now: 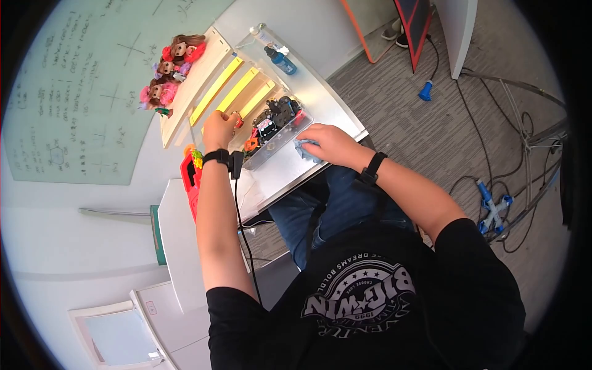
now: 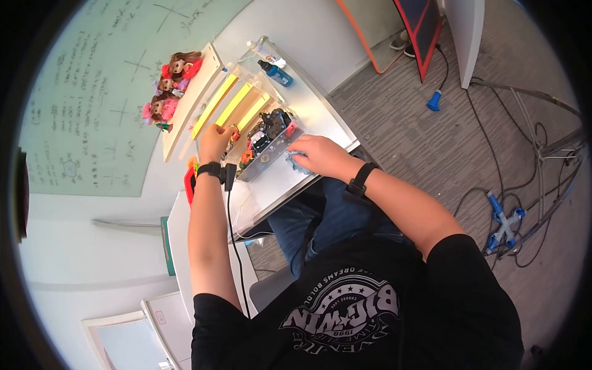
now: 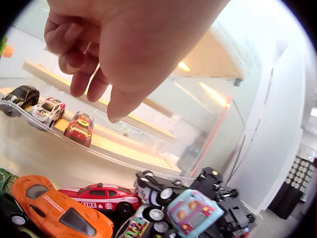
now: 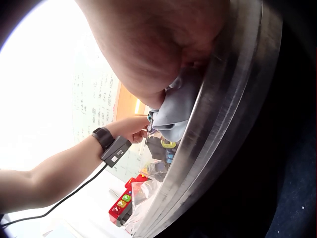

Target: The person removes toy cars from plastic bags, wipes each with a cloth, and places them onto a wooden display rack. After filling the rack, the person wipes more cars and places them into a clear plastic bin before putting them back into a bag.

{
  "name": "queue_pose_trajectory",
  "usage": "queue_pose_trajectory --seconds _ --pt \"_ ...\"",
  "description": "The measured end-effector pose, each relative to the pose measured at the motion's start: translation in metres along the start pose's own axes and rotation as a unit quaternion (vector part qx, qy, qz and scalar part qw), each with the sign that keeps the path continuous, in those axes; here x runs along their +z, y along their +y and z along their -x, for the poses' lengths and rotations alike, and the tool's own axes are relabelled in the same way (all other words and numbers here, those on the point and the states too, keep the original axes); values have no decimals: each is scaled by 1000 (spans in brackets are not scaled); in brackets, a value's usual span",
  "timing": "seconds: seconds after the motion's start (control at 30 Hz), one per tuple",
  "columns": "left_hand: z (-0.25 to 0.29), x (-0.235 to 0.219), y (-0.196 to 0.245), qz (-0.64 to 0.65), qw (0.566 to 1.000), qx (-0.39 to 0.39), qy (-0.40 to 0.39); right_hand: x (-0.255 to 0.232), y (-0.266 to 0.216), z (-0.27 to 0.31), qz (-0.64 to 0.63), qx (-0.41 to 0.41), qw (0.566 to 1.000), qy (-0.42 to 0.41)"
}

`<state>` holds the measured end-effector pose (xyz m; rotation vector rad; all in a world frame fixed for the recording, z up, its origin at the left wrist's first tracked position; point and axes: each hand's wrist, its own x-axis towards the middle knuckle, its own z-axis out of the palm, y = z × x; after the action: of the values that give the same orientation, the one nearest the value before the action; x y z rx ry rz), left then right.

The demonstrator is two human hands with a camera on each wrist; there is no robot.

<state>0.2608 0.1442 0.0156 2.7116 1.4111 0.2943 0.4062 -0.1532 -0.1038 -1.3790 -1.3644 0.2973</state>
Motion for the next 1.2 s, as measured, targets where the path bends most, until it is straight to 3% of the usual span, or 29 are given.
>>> queue_pose_trajectory --seconds 0.1,0.17,0.23,0.3,0.37,0.43,0.53,0.57,0.63,0.67,0.7,0.77,0.83,0.97,1.03,1.17,1.2 --pt "35 -9 22 73 996 57 18 0 -1 -1 4 -2 1000 -7" --pt "61 -16 47 76 994 76 -8 0 -2 0 6 9 1000 -6" --pt "83 -25 74 47 993 51 -100 1 -1 0 9 5 1000 -5" --pt "81 -5 63 50 992 65 -97 1 -1 0 15 -3 1000 -3" --pt "86 -1 68 -25 993 100 -53 1 -2 -1 17 -1 1000 -3" --pt "87 -3 70 -12 994 99 -47 2 -2 -1 19 -2 1000 -2" --pt "110 -17 72 96 985 122 82 2 3 -1 19 1 1000 4" --pt "122 -22 72 98 985 118 83 3 3 -1 15 2 1000 12" --pt "151 -25 69 236 957 136 101 1 1 -3 13 4 1000 19" --pt "165 -15 60 221 949 196 106 1 -1 -4 11 7 999 30" --pt "181 -5 53 185 963 190 54 1 -3 -4 13 5 1000 21" --pt "203 25 38 159 973 162 30 0 -7 -5 -17 53 998 12" --pt "214 68 13 175 973 140 55 2 -5 -5 -8 40 999 5" --pt "220 80 12 232 962 99 108 0 -16 -8 22 74 997 -26" --pt "223 73 14 243 964 72 76 6 -18 -10 34 89 995 -24" --pt "218 80 7 256 955 103 104 37 -30 -23 -8 53 997 -47" --pt "218 85 5 253 954 120 109 49 -37 -26 14 -14 999 -40"
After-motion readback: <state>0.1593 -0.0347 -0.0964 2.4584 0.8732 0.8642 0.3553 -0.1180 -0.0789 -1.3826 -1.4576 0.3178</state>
